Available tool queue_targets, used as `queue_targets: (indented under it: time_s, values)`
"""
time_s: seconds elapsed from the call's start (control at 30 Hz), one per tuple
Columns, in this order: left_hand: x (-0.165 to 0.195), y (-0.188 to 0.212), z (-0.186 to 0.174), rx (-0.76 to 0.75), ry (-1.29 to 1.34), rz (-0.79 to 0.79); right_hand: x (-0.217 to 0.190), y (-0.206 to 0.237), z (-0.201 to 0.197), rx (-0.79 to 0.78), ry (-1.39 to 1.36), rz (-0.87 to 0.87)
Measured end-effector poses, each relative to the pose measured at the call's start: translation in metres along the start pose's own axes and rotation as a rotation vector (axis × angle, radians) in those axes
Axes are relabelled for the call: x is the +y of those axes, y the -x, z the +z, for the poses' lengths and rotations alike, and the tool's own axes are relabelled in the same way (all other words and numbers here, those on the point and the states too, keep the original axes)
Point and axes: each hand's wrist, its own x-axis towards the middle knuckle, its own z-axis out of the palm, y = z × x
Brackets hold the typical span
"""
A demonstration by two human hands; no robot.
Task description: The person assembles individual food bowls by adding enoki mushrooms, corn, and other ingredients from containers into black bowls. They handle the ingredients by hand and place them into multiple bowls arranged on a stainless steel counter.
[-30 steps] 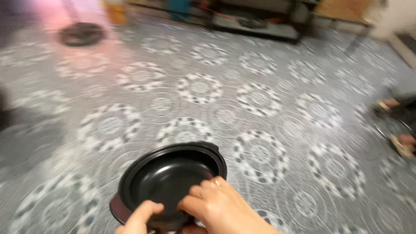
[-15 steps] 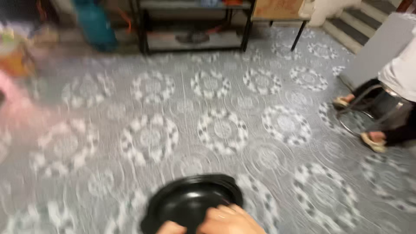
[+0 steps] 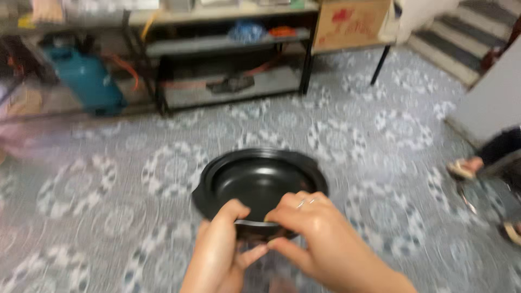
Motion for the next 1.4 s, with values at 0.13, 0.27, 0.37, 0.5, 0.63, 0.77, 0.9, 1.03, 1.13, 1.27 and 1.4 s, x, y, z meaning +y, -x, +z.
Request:
queue_targets:
  time_s: [0.13, 0.27, 0.37, 0.5, 0.63, 0.77, 0.9, 1.03, 1.13, 1.27, 1.4]
  values:
    - [0.087, -0.092, 0.056, 0.089, 0.065, -0.031, 0.096, -0.114, -0.016, -0.139, -0.088, 0.024]
    - [0.157, -0.193, 0.091, 0.13, 0.127, -0.007, 0.183, -0.216, -0.006, -0.117, -0.064, -0.047]
    - [0.209, -0.282, 0.106, 0.084, 0.198, 0.037, 0.257, -0.29, 0.017, -0.073, -0.088, -0.101]
    - [0.288, -0.405, 0.143, 0.164, 0.126, -0.084, 0.353, -0.397, 0.035, -0.154, -0.104, -0.064]
    - [0.38, -0.515, 0.192, 0.143, 0.104, -0.081, 0.442, -0.51, 0.042, -0.086, -0.042, -0.031]
    - [0.443, -0.601, 0.225, 0.192, 0.053, -0.139, 0.514, -0.582, 0.054, -0.144, -0.069, 0.112]
    - [0.497, -0.696, 0.26, 0.186, 0.169, -0.087, 0.602, -0.666, 0.068, -0.039, 0.019, 0.022]
    - [0.579, -0.804, 0.298, 0.115, 0.217, 0.084, 0.699, -0.781, 0.086, 0.004, 0.028, -0.055]
    - [0.66, -0.878, 0.324, 0.138, 0.153, 0.185, 0.765, -0.877, 0.087, 0.085, 0.085, -0.192]
    - [0.726, -0.96, 0.342, 0.241, 0.064, 0.243, 0.842, -0.977, 0.093, 0.013, 0.1, -0.235]
    - [0.772, -1.045, 0.351, 0.243, 0.149, 0.147, 0.893, -1.043, 0.124, 0.045, 0.095, -0.344]
